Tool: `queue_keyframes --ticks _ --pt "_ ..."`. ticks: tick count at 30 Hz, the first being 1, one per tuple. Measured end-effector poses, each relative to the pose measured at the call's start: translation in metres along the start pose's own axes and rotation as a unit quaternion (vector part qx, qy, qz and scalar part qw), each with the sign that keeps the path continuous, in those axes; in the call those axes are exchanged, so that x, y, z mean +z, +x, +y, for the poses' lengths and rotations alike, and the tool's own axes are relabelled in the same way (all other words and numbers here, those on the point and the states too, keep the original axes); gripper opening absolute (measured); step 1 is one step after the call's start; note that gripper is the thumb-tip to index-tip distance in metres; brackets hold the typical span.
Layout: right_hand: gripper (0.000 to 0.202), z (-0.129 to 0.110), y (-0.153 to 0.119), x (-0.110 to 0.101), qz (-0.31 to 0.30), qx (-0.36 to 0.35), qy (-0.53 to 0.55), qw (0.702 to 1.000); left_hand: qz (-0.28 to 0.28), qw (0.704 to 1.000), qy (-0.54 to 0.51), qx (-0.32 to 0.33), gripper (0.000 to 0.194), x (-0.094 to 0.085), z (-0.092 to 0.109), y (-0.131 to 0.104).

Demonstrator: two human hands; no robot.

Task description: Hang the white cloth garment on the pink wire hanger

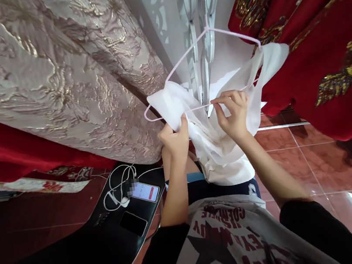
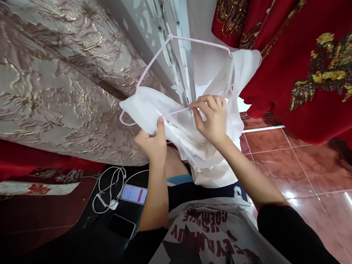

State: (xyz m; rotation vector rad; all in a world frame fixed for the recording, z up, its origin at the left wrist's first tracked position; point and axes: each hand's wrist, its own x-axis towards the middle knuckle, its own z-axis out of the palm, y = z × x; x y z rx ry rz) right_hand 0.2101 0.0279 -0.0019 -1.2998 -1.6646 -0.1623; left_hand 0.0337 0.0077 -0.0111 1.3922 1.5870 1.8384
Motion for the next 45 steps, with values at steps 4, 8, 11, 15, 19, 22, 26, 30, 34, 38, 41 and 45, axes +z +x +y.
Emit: queue_keyframes --ticks 4,8,11,15,19,22,26,30,34,38,41,45 --pt "0.019 -0.001 -0.001 -0.001 0.014 -0.015 -0.003 1.000 0.035 0.998 0.030 0.051 0.033 -0.012 0.004 0.007" --pt "0.018 -0.001 -0.002 0.004 0.013 -0.010 -0.001 1.000 0.023 0.998 -0.053 -0.014 0.027 -0.015 0.014 0.011" --pt "0.017 0.000 -0.003 0.004 0.007 -0.007 0.004 1.000 0.017 0.989 -0.136 -0.055 0.019 -0.019 0.031 0.018" --pt "0.016 0.000 -0.002 -0.002 0.006 -0.012 0.006 1.000 -0.081 0.929 -0.336 -0.131 0.023 -0.039 0.050 0.042" --pt "0.015 0.003 -0.001 -0.009 -0.003 -0.007 0.006 1.000 -0.049 0.895 -0.422 -0.135 0.042 -0.062 0.036 0.063" --pt "0.016 0.004 -0.004 -0.009 0.000 -0.012 0.019 1.000 0.061 0.879 -0.442 -0.166 0.030 -0.065 0.012 0.055" --pt "0.023 -0.006 -0.010 -0.004 -0.010 -0.017 0.034 0.999 0.048 0.843 -0.461 -0.273 0.026 -0.040 0.000 0.022" --pt "0.028 -0.019 -0.013 -0.011 -0.041 -0.029 0.056 0.997 -0.080 0.859 -0.451 -0.230 0.034 -0.006 0.012 0.005" --pt "0.032 -0.010 -0.019 -0.039 -0.045 -0.047 0.120 0.991 -0.088 0.860 -0.473 -0.173 0.043 0.006 0.013 0.007" --pt "0.046 0.023 -0.020 -0.063 0.179 0.104 0.073 0.976 -0.102 0.876 -0.444 -0.155 0.047 0.003 0.007 0.009" --pt "0.072 0.049 -0.008 -0.064 0.120 0.188 0.146 0.964 -0.097 0.883 -0.438 -0.142 0.048 0.004 0.006 0.006" --pt "0.069 0.053 0.005 -0.058 0.000 0.201 0.255 0.946 -0.098 0.881 -0.445 -0.127 0.046 0.006 0.006 0.005"
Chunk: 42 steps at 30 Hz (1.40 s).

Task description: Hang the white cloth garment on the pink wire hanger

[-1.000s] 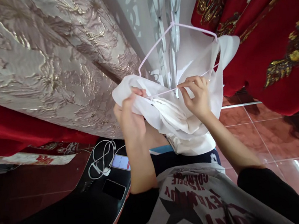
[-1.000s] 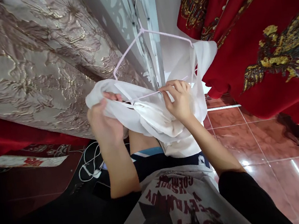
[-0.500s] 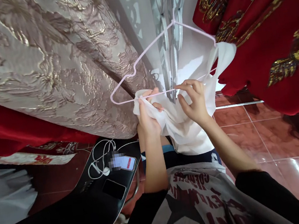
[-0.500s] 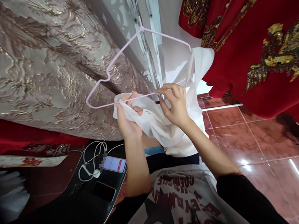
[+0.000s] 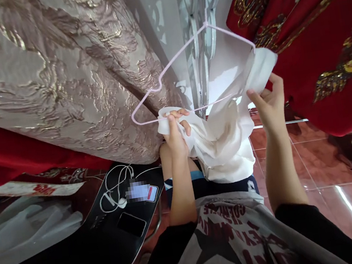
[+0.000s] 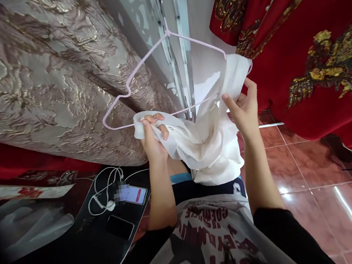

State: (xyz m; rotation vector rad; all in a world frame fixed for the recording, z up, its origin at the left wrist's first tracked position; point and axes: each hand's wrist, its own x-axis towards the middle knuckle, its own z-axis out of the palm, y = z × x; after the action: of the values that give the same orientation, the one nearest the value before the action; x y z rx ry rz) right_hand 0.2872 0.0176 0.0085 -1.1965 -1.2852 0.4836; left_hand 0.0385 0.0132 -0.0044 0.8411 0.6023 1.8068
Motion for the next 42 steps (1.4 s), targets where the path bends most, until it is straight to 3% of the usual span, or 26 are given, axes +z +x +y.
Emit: queue_keyframes --ticks 5,13,17,20,22,24,26,27,29,31,34,37,39,40,42 --pt "0.036 -0.026 -0.008 0.010 0.018 0.007 -0.036 0.999 -0.001 1.000 0.008 0.017 0.044 -0.005 -0.001 0.003" --pt "0.031 -0.047 0.010 0.009 0.012 0.021 -0.071 0.997 -0.001 1.000 0.004 0.014 0.039 -0.006 0.000 0.002" --pt "0.021 -0.065 0.035 0.005 0.027 -0.009 0.023 0.999 -0.009 1.000 0.002 0.011 0.037 -0.005 -0.002 -0.001" --pt "0.017 -0.071 0.067 -0.008 0.077 -0.024 0.125 0.989 -0.019 1.000 0.021 0.002 0.040 -0.006 0.001 -0.001" --pt "0.024 -0.063 0.086 -0.025 0.112 0.014 0.184 0.976 -0.016 0.999 0.029 0.005 0.042 -0.007 0.004 0.000" --pt "0.025 -0.045 0.094 -0.045 0.108 0.056 0.206 0.971 -0.009 0.999 0.033 0.009 0.044 -0.008 0.006 0.001" --pt "0.026 -0.026 0.087 -0.058 0.128 0.052 0.185 0.973 -0.005 0.999 0.037 0.005 0.046 -0.009 0.006 0.003" --pt "0.029 -0.018 0.079 -0.059 0.167 0.036 0.170 0.971 -0.010 0.999 0.037 -0.002 0.047 -0.008 0.005 0.003" --pt "0.032 -0.011 0.054 -0.047 0.264 -0.009 0.136 0.955 -0.020 0.999 0.027 -0.017 0.047 -0.007 0.001 0.002" --pt "0.027 -0.013 0.027 -0.021 0.293 -0.044 0.109 0.949 -0.016 0.999 0.016 -0.029 0.045 -0.004 -0.003 0.001" --pt "0.033 -0.023 -0.002 0.026 0.249 -0.081 0.048 0.964 0.008 0.999 0.013 -0.038 0.043 0.003 -0.008 -0.002" --pt "0.039 -0.026 -0.012 0.056 0.077 -0.095 -0.070 0.990 0.010 0.999 0.015 -0.034 0.043 0.008 -0.008 -0.005" --pt "0.041 -0.022 -0.014 0.064 -0.030 -0.089 -0.119 0.988 0.009 0.999 0.028 -0.037 0.041 0.008 -0.005 -0.008" --pt "0.042 -0.020 -0.014 0.066 -0.048 -0.085 -0.123 0.987 0.006 0.998 0.037 -0.047 0.039 0.007 -0.003 -0.009" --pt "0.043 -0.015 -0.015 0.065 -0.030 -0.091 -0.122 0.988 -0.005 0.996 0.053 -0.076 0.032 0.000 0.003 -0.011"
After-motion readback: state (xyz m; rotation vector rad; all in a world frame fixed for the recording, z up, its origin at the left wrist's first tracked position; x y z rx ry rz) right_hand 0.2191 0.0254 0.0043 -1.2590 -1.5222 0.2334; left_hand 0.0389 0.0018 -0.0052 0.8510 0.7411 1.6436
